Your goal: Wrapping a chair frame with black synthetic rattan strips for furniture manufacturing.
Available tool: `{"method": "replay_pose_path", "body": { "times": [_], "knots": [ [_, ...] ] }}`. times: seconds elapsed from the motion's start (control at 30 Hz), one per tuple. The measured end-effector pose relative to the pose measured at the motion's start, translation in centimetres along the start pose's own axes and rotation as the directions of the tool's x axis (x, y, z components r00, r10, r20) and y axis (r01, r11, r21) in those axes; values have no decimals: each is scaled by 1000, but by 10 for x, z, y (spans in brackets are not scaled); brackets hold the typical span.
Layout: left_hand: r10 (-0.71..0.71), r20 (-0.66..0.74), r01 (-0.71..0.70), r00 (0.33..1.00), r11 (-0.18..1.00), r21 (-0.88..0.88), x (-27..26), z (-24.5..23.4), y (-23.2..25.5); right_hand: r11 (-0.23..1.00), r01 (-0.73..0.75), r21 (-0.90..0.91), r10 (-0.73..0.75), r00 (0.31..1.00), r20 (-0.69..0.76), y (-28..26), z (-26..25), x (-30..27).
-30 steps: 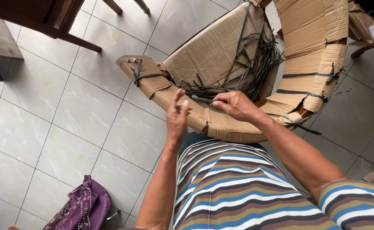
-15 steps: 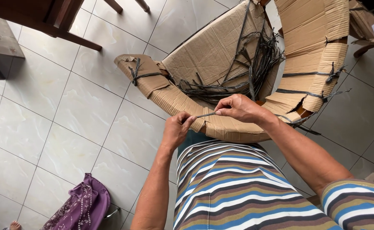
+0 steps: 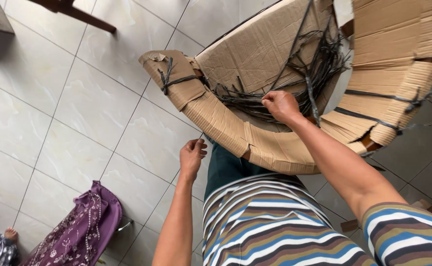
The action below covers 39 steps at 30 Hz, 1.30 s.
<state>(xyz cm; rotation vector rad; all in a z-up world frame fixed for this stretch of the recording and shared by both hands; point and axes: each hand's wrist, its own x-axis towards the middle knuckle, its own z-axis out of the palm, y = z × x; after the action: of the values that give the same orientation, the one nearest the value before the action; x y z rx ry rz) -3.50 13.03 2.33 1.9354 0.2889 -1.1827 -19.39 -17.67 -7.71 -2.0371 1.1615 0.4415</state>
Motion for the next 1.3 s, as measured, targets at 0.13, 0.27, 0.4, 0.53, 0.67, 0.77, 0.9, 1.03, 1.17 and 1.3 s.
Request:
{"method": "replay_pose_path", "body": {
  "times": [0.13, 0.27, 0.4, 0.53, 0.67, 0.77, 0.9, 1.03, 1.17, 1.3],
  "knots": [
    [-63, 6, 63, 998, 998, 14, 34, 13, -20, 996, -41, -85, 56, 981, 184, -19, 42, 32],
    [-102, 44, 99, 994, 993, 70, 62, 20, -48, 993, 51, -105, -17, 951, 308, -27, 88, 66],
    [-124, 68, 116, 990, 988, 103, 88, 24, -67, 996, 83, 38, -91, 890, 447, -51, 100, 75],
    [-145, 92, 132, 985, 983, 128, 95, 24, -82, 996, 83, 44, -94, 853, 513, -43, 126, 91],
    [-130, 120, 113, 984, 984, 138, 111, 30, -79, 988, 57, 145, -128, 828, 546, -51, 126, 91],
    [-104, 148, 82, 984, 986, 143, 122, 30, -77, 983, 53, 177, -145, 815, 562, -50, 133, 95],
    [-92, 167, 67, 982, 987, 149, 127, -17, -127, 962, -54, 267, -135, 756, 640, -48, 146, 97],
    [-81, 174, 55, 981, 987, 150, 122, -16, -124, 932, -207, 298, -75, 693, 717, -46, 141, 99],
    [-59, 168, 33, 984, 988, 154, 134, 16, -62, 884, -379, 274, 35, 637, 770, -58, 131, 96],
    [-37, 184, 7, 982, 987, 163, 140, 18, -46, 868, -420, 264, 51, 605, 795, -48, 139, 102]
  ]
}}
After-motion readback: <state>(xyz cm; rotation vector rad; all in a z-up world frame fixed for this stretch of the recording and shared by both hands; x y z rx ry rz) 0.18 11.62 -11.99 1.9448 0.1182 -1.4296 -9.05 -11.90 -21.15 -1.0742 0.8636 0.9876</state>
